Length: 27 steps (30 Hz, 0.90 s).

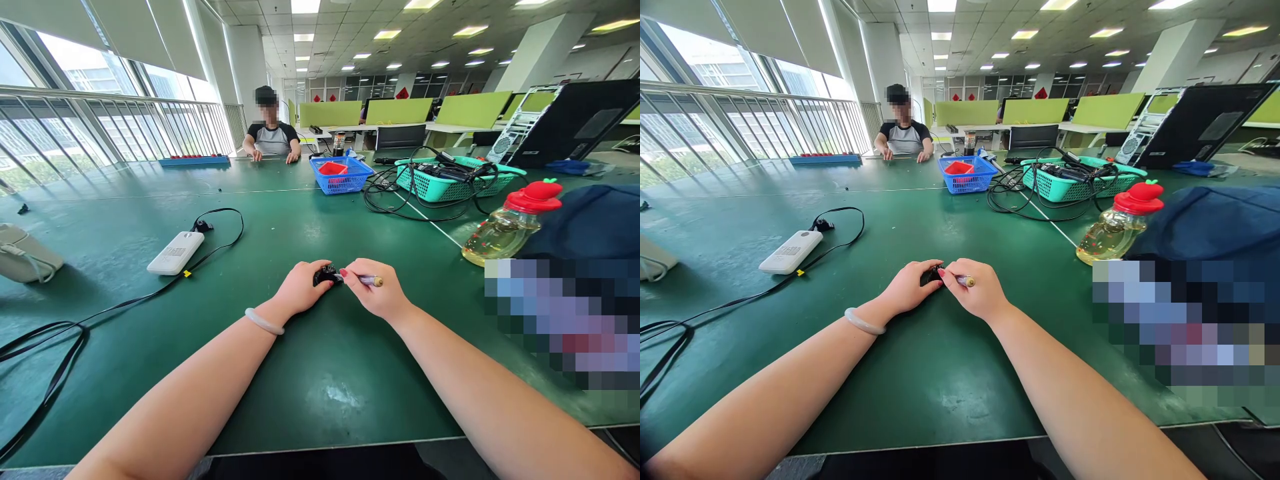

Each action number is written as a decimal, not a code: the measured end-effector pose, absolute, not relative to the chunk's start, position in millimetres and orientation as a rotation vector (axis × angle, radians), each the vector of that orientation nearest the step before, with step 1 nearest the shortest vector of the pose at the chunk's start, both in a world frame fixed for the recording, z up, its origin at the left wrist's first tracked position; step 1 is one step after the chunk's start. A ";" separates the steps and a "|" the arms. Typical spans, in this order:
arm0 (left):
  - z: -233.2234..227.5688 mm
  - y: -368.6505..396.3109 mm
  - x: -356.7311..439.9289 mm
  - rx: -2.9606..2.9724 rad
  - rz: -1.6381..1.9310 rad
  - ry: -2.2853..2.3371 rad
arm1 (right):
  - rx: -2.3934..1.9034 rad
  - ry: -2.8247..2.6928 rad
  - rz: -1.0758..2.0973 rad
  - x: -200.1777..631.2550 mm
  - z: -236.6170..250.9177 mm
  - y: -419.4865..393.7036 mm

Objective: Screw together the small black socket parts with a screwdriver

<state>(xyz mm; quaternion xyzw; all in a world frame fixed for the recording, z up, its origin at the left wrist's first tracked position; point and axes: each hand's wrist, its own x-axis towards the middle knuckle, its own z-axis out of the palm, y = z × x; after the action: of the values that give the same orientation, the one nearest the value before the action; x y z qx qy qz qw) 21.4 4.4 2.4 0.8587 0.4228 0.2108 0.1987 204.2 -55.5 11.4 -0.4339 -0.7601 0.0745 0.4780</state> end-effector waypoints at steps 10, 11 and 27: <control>1.2 5.2 21.6 2.384 0.619 1.166 | -1.055 -1.784 0.138 205.3 13.8 -55.3; 1.3 5.0 21.6 2.380 0.622 1.170 | -1.053 -1.780 0.137 205.2 13.9 -55.3; -0.5 2.9 21.6 2.343 0.613 1.247 | -1.107 -1.669 0.198 201.9 16.6 -55.6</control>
<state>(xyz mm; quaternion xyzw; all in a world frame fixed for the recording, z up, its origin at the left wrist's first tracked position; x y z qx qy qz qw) 21.6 2.9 -0.5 0.8415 0.4477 0.2203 0.2072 201.9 -55.6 16.6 -0.4648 -0.7007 0.0829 0.5348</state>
